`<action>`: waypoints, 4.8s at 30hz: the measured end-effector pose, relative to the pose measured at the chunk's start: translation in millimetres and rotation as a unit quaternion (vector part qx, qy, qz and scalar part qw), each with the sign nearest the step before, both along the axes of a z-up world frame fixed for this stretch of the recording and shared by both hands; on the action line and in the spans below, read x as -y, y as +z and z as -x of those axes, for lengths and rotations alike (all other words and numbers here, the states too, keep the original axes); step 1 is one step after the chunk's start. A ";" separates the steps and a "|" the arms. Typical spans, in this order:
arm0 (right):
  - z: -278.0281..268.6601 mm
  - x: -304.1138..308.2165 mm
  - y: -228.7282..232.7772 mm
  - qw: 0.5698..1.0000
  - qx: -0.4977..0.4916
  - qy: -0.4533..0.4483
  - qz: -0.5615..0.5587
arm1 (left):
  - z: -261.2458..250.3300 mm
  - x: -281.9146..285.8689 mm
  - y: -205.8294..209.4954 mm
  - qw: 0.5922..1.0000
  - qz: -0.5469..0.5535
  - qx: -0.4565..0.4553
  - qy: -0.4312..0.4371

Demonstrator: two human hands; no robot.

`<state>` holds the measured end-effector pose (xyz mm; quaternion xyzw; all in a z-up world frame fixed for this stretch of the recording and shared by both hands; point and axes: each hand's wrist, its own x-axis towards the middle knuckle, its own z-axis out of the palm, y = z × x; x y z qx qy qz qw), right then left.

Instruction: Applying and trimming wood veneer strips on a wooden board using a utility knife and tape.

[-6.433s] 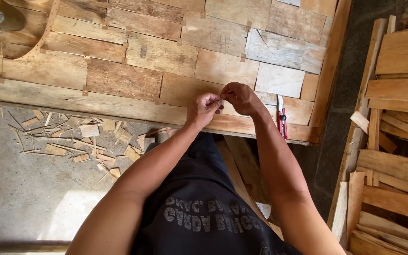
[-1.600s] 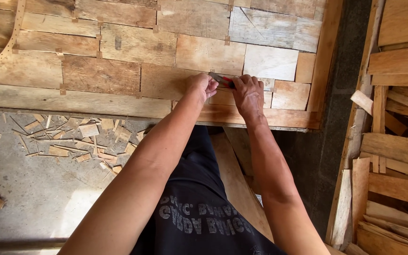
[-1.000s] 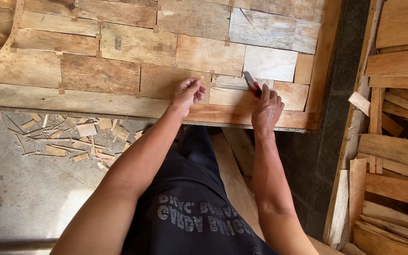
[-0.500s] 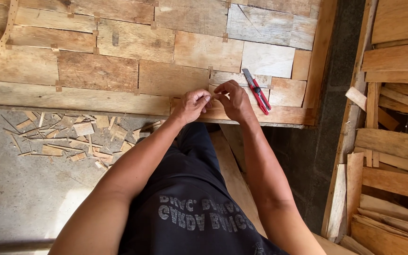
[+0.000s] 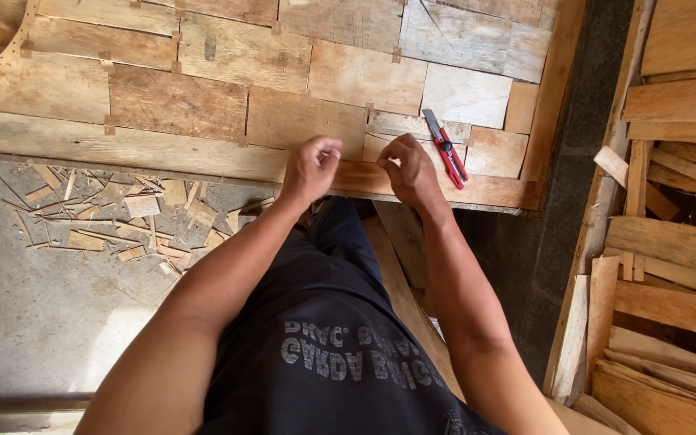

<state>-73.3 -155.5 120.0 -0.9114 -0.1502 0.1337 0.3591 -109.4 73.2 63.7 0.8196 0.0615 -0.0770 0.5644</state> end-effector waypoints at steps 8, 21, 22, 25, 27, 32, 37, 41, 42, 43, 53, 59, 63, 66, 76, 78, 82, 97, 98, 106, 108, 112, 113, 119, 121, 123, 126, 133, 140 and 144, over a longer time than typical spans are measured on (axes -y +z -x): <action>0.7 -17.3 -32.6 0.998 -0.005 0.032 0.050 | 32.6 -3.5 3.3 0.876 -0.344 0.198 -0.274; 10.0 -20.3 -29.4 0.999 0.012 0.002 0.042 | 38.5 0.8 11.0 0.836 -0.430 0.134 -0.314; 12.9 -15.8 -40.2 0.999 0.012 0.002 0.042 | 40.6 1.2 11.7 0.836 -0.430 0.134 -0.314; 6.1 -11.5 -49.1 0.994 0.098 0.046 -0.033 | 37.0 2.8 14.0 0.847 -0.422 0.116 -0.302; -1.9 -20.5 -26.3 0.993 -0.086 0.052 0.053 | 37.8 4.7 14.6 0.845 -0.425 0.100 -0.309; -2.9 -23.8 -29.6 0.997 -0.045 0.039 0.052 | 35.1 -4.4 14.1 0.862 -0.389 0.129 -0.298; -0.4 -0.1 -41.8 0.995 -0.078 -0.042 -0.049 | 29.2 -26.9 -18.5 0.932 -0.209 0.151 -0.254; 0.7 68.0 -92.6 0.976 -0.089 -0.149 -0.130 | 28.3 -56.6 -19.7 0.943 -0.229 0.145 -0.193; 0.5 92.6 -118.8 0.957 -0.099 -0.179 -0.204 | 28.6 -64.6 -19.6 0.947 -0.248 0.131 -0.159; 2.4 81.6 -76.2 0.958 -0.103 -0.172 -0.206 | 30.9 -72.2 -14.4 0.947 -0.251 0.127 -0.152; 10.8 89.5 -31.9 0.978 0.057 -0.146 0.140 | 53.3 -67.9 -20.1 0.857 -0.404 0.169 -0.270; 8.8 91.8 -42.9 0.974 0.048 -0.206 0.083 | 55.1 -43.8 -14.7 0.853 -0.374 0.201 -0.304; 8.2 87.1 -35.0 0.981 0.063 -0.172 0.059 | 53.5 -41.2 -9.8 0.836 -0.401 0.197 -0.320; 8.9 61.4 0.2 0.995 0.049 -0.082 0.039 | 51.2 -43.1 -8.0 0.839 -0.397 0.185 -0.322; -0.8 12.9 15.8 0.949 0.152 0.197 0.192 | 32.0 -52.0 18.4 0.815 -0.424 0.031 -0.393; -7.6 1.1 22.6 0.912 0.073 0.235 0.328 | 39.2 -54.7 -17.2 0.838 -0.407 0.133 -0.339; -15.9 -0.9 12.4 0.910 0.141 0.255 0.294 | 44.5 -57.0 -18.3 0.838 -0.411 0.163 -0.319; -12.6 -4.6 15.7 0.918 0.166 0.281 0.227 | 50.5 -54.9 -15.5 0.823 -0.438 0.162 -0.323; -13.3 -4.8 13.6 0.914 0.167 0.284 0.238 | 50.6 -54.8 -16.1 0.819 -0.445 0.166 -0.320; -16.8 -6.0 14.8 0.907 0.133 0.288 0.276 | 48.4 -50.1 -19.4 0.804 -0.468 0.143 -0.338; -19.6 -8.6 19.0 0.877 0.066 0.314 0.358 | 48.6 -48.9 -10.3 0.793 -0.479 0.118 -0.357; -25.2 -5.7 15.1 0.870 0.071 0.324 0.365 | 49.5 -48.9 -12.1 0.792 -0.484 0.126 -0.350; -24.8 -4.3 16.0 0.867 0.066 0.327 0.370 | 50.2 -49.3 -10.7 0.793 -0.483 0.129 -0.349; -25.4 5.8 17.7 0.864 0.057 0.331 0.376 | 50.8 -49.3 -7.6 0.804 -0.468 0.132 -0.343; -28.0 8.2 15.2 0.862 0.045 0.328 0.383 | 48.9 -50.1 -4.1 0.800 -0.473 0.128 -0.347; -28.6 13.3 8.5 0.858 0.053 0.336 0.384 | 49.3 -51.0 -1.2 0.802 -0.469 0.137 -0.342; -27.1 22.4 -1.0 0.866 0.096 0.340 0.355 | 49.7 -53.5 -5.9 0.835 -0.425 0.133 -0.324; -27.3 33.1 -4.3 0.869 0.102 0.338 0.346 | 48.6 -53.9 -8.4 0.843 -0.413 0.132 -0.320; -28.1 29.1 12.6 0.854 0.059 0.339 0.391 | 47.5 -51.6 -6.8 0.827 -0.435 0.120 -0.334; -26.3 42.2 -1.1 0.860 0.096 0.345 0.363 | 49.4 -53.8 -15.2 0.838 -0.419 0.120 -0.327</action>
